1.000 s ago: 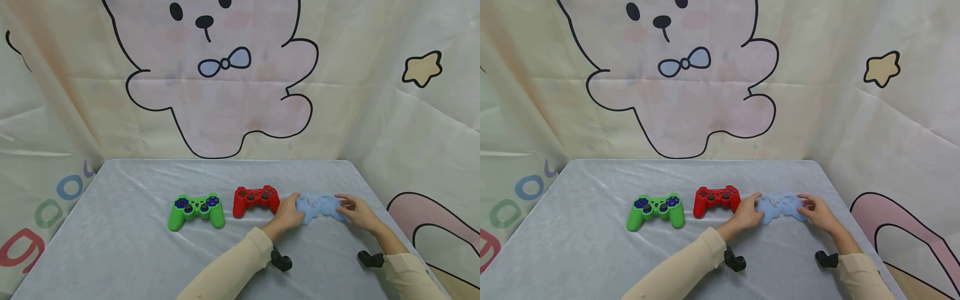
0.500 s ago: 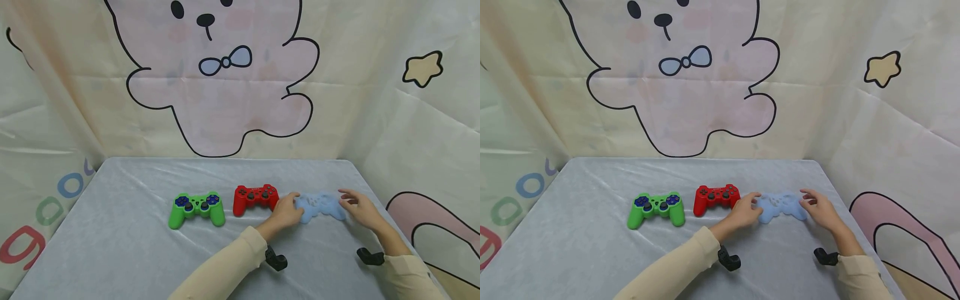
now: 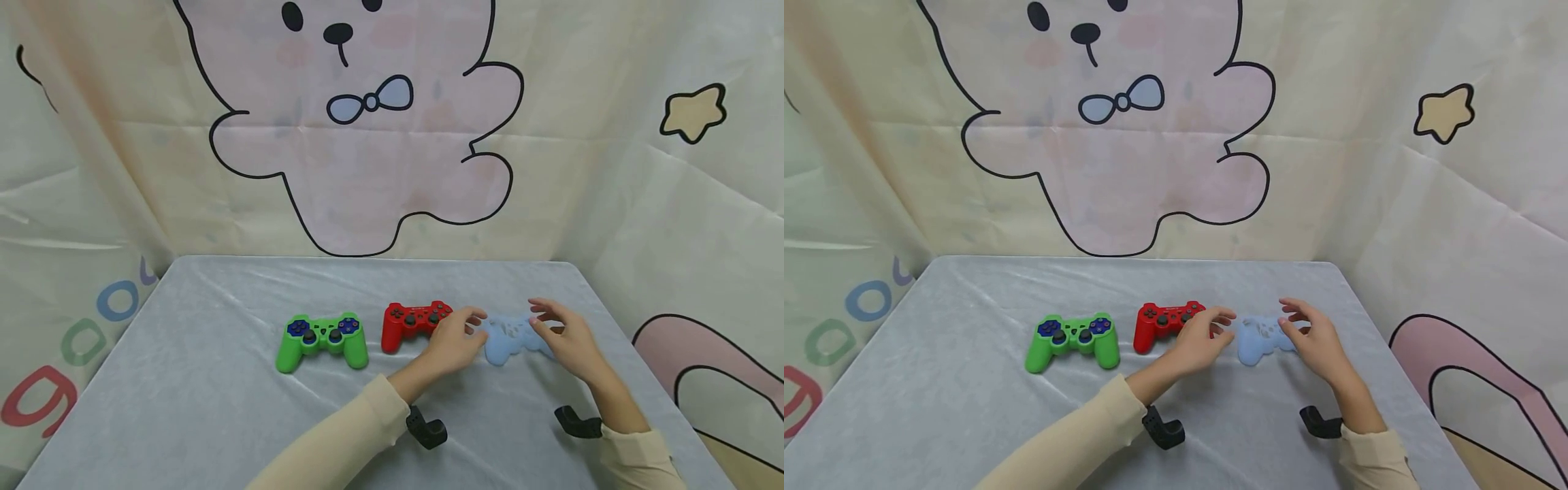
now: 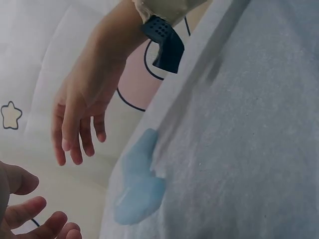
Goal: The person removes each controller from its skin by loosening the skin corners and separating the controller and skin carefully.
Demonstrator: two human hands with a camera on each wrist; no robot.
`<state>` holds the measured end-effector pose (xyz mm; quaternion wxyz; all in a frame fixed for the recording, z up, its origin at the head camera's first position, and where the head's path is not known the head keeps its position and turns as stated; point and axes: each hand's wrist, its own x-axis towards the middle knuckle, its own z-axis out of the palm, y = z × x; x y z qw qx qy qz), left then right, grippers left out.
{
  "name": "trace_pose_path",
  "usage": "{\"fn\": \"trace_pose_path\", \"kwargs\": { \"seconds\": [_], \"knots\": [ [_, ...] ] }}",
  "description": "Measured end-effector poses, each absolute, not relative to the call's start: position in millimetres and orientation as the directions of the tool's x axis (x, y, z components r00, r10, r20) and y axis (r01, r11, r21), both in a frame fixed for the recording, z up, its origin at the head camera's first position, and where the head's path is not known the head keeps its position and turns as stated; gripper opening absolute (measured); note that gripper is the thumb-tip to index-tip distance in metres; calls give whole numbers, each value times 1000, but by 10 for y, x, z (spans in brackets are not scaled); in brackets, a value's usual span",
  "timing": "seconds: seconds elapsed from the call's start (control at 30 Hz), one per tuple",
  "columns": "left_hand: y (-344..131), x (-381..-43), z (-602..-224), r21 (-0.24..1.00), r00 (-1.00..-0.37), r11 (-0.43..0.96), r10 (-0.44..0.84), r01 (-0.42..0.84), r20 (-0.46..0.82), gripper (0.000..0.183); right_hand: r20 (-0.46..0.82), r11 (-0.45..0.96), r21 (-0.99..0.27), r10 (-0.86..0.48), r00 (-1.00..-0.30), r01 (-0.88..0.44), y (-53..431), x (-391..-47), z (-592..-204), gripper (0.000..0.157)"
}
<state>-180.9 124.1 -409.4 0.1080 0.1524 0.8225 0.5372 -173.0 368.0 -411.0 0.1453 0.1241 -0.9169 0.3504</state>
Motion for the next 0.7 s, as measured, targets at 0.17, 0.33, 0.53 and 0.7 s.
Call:
{"fn": "trace_pose_path", "kwargs": {
  "seconds": [0.17,0.33,0.53,0.7],
  "knots": [
    [1079,-1813,-4035,922,-930,348,367,172,35,29,328,734,-598,-142,-934,-322,3527,-1763,-4099,37],
    [920,-1798,-4005,916,-935,353,350,191,60,28,292,712,-624,-172,-941,-324,3357,-1782,-4069,39],
    [706,-1779,-3960,910,-940,352,324,221,103,28,268,686,-649,-199,-943,-330,3163,-1815,-4044,39],
    [534,-1764,-3961,909,-941,337,308,246,141,28,272,663,-664,-217,-938,-346,3042,-1861,-4068,39]
  ]
}}
